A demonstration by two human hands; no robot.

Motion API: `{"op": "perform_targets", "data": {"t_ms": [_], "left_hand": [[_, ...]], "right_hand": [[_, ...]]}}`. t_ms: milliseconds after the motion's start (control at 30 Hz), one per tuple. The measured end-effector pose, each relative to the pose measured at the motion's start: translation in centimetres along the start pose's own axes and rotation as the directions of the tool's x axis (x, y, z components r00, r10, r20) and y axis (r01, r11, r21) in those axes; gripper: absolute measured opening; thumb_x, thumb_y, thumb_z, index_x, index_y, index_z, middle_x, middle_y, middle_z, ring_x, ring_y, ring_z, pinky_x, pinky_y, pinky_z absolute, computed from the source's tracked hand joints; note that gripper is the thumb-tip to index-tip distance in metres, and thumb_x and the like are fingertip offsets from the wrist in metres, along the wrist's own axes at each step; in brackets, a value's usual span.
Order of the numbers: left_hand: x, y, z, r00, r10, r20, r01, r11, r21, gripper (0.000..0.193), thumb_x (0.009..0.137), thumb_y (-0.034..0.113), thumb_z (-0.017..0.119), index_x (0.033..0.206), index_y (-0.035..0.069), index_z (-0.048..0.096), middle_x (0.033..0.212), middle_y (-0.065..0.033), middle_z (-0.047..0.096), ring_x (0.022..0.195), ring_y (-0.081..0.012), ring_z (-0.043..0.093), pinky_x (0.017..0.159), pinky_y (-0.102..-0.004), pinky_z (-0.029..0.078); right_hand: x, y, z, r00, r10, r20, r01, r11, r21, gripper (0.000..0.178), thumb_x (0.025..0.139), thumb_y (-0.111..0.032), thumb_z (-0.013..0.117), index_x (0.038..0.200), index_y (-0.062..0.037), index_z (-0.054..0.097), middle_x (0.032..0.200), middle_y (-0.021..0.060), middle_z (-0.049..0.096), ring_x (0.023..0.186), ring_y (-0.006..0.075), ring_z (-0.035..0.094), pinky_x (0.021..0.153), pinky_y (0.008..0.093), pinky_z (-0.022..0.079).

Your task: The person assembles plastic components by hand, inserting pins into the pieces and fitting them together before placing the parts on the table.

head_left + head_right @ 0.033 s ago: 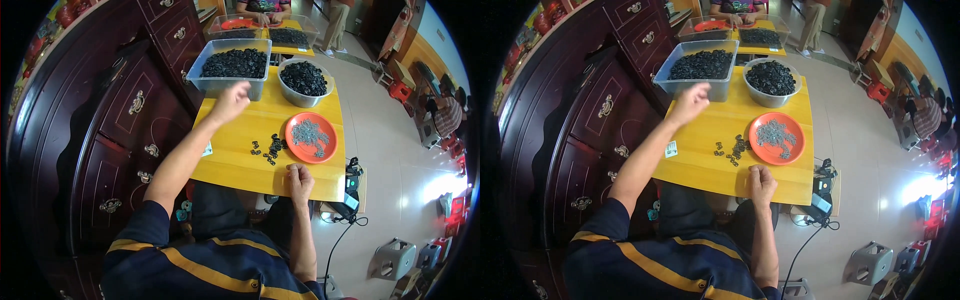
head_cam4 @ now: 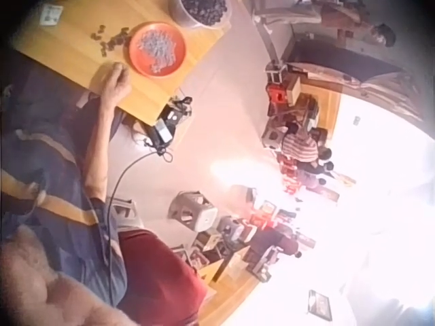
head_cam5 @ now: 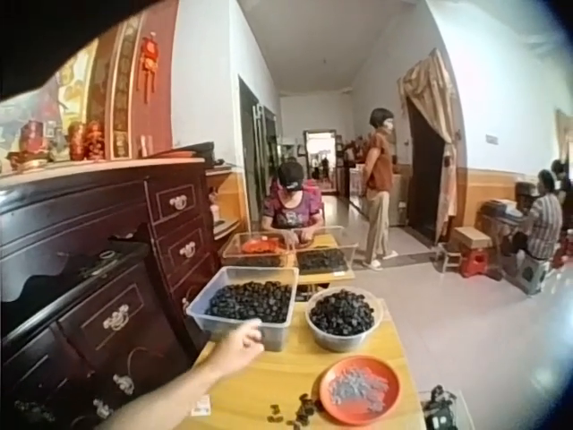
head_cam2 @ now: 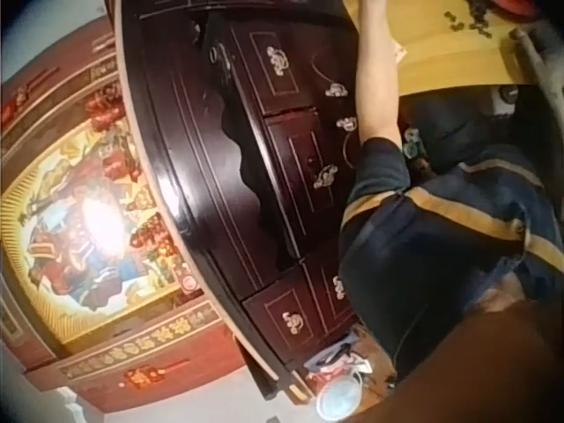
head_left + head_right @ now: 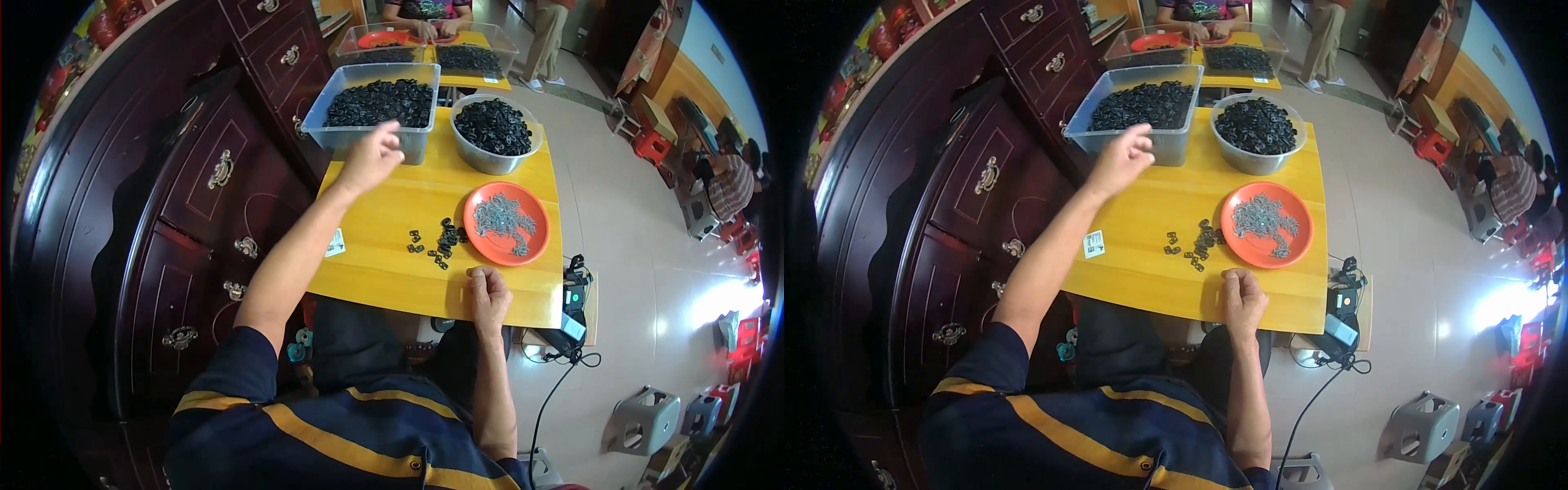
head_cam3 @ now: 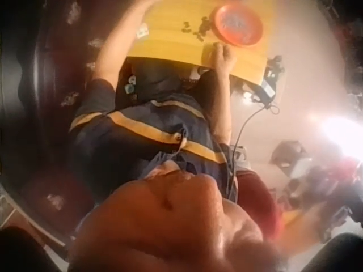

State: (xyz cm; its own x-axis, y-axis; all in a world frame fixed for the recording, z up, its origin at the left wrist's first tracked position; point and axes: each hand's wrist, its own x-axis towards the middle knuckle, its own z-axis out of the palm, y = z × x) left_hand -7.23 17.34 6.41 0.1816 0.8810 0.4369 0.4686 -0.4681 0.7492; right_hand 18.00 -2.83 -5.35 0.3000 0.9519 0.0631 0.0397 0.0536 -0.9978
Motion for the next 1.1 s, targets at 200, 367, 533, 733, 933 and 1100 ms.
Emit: {"op": "perform_targets", "data": {"t_ms": [200,367,533,733,933,1100], "left_hand": [[-1.3,2.2,6.1,0.978,0.071,0.195,-0.072,0.997,-0.002,0.019,0.082,0.011,0.067,0.099,0.005,0.071,0.082,-0.0070,0.071,0.067,-0.0152,0.066,0.066,-0.0305,0.054],[-3.0,2.8,11.6,0.922,0.152,0.357,-0.152,0.988,-0.028,0.014,0.082,0.011,0.066,0.092,0.004,0.072,0.083,-0.0119,0.072,0.071,-0.0188,0.069,0.067,-0.0319,0.054],[-3.5,3.6,13.8,0.881,0.073,0.467,-0.145,0.982,0.120,0.015,0.081,0.015,0.063,0.090,0.008,0.073,0.085,-0.0134,0.071,0.074,-0.0282,0.068,0.071,-0.0370,0.054],[-2.9,4.4,16.0,0.858,0.146,0.493,-0.267,0.946,0.184,0.011,0.080,0.015,0.064,0.084,0.009,0.071,0.082,-0.0104,0.070,0.077,-0.0292,0.067,0.069,-0.0401,0.053],[-2.7,3.9,19.5,0.738,0.133,0.661,-0.429,0.849,0.309,0.009,0.078,0.015,0.063,0.076,0.010,0.069,0.082,-0.0098,0.068,0.080,-0.0300,0.066,0.071,-0.0442,0.053],[-2.6,4.3,20.6,0.732,0.137,0.667,-0.484,0.794,0.368,0.011,0.078,0.015,0.062,0.075,0.009,0.070,0.081,-0.0113,0.068,0.080,-0.0315,0.067,0.071,-0.0457,0.053]], "right_hand": [[-0.1,-0.4,0.2,0.980,-0.184,-0.072,0.162,0.957,-0.240,0.013,0.092,-0.012,0.065,0.089,0.0004,0.067,0.064,0.0030,0.057,0.059,0.0069,0.049,0.057,0.0257,0.044],[0.0,-0.6,0.4,0.978,-0.202,-0.053,0.183,0.951,-0.250,0.011,0.091,-0.011,0.066,0.088,-0.0005,0.067,0.066,0.0080,0.060,0.057,0.0106,0.054,0.057,0.0276,0.046],[-0.1,-0.3,-0.1,0.974,-0.222,-0.052,0.200,0.942,-0.268,0.010,0.090,-0.012,0.066,0.087,-0.0017,0.067,0.067,0.0128,0.062,0.057,0.0194,0.061,0.057,0.0314,0.048],[-0.2,-0.4,-0.1,0.976,-0.216,-0.033,0.199,0.942,-0.272,0.008,0.089,-0.010,0.066,0.087,-0.0021,0.066,0.068,0.0143,0.062,0.058,0.0227,0.061,0.058,0.0331,0.049],[-0.1,-0.2,-0.1,0.970,-0.241,-0.025,0.225,0.935,-0.272,0.007,0.089,-0.010,0.065,0.087,-0.0026,0.066,0.067,0.0142,0.061,0.057,0.0238,0.060,0.057,0.0339,0.048],[0.0,-0.4,-0.2,0.970,-0.240,-0.026,0.226,0.940,-0.256,0.007,0.089,-0.010,0.065,0.087,-0.0028,0.066,0.067,0.0142,0.061,0.057,0.0244,0.060,0.057,0.0341,0.048]]}}
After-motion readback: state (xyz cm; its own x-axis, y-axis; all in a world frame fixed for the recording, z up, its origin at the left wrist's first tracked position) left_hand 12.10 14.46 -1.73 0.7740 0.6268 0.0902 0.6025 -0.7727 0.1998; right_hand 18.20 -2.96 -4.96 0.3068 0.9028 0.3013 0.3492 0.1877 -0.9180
